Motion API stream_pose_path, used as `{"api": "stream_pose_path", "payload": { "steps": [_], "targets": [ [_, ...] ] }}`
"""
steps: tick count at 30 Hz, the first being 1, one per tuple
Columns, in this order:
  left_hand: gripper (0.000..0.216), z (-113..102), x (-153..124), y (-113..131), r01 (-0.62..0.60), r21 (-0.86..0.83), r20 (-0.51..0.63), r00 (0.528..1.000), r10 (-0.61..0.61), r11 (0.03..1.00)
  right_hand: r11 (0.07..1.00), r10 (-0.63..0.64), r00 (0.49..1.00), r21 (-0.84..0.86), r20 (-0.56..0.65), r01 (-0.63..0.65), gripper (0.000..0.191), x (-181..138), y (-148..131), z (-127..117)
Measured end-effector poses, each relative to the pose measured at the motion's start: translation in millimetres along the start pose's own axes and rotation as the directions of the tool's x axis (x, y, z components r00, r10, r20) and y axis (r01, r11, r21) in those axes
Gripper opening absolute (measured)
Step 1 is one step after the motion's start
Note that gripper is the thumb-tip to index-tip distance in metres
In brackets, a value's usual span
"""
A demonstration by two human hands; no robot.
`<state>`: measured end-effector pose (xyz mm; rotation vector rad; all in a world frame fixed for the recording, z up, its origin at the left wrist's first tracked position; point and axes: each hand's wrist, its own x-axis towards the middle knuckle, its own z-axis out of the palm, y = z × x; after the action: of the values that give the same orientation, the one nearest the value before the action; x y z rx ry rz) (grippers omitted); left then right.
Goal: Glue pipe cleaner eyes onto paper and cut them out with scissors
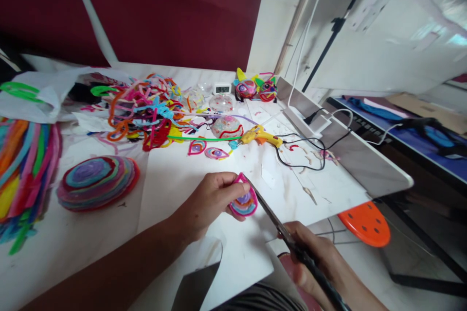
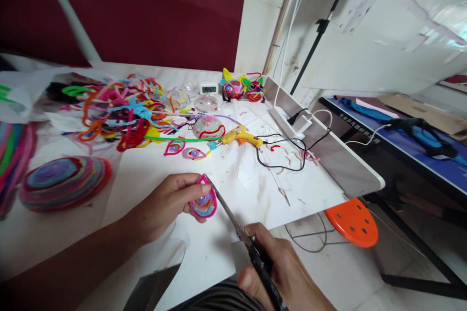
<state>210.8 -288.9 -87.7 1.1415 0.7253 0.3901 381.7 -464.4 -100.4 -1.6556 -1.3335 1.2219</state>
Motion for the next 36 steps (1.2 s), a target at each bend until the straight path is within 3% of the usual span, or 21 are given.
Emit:
{"api": "stream_pose_path", "payload": {
  "steps": [9,14,23,31,36],
  "targets": [
    [0.027,0,-1,-3,0.014,0.022,0.027,1.0,-0.014,1.0,0.999,0.037,0.999,-0.03,-0.005,-0.038,0.071,2,8,0],
    [0.029,1,-1,-2,0.03,0.033,0.026,0.999,-0.031,0.999,0.998,0.059,0.998,0.033,-0.005,-0.059,0.073,2,7,-1],
    [0.024,-1,0,-4,0.034,0.072,0.069,0.997,-0.039,0.997,0.997,0.045,0.999,0.067,0.012,-0.046,0.062,-2,2,-9],
    [0.022,-2,1,-5,0.034,0.099,0.082,0.996,-0.042,0.995,0.985,0.02,0.987,0.167,0.161,-0.047,0.067,-2,4,-17],
    [0.023,-1,1,-5,0.03,0.114,0.072,0.997,-0.039,0.993,0.988,-0.014,0.987,0.156,0.159,-0.011,0.066,-2,3,-19]
  ]
}}
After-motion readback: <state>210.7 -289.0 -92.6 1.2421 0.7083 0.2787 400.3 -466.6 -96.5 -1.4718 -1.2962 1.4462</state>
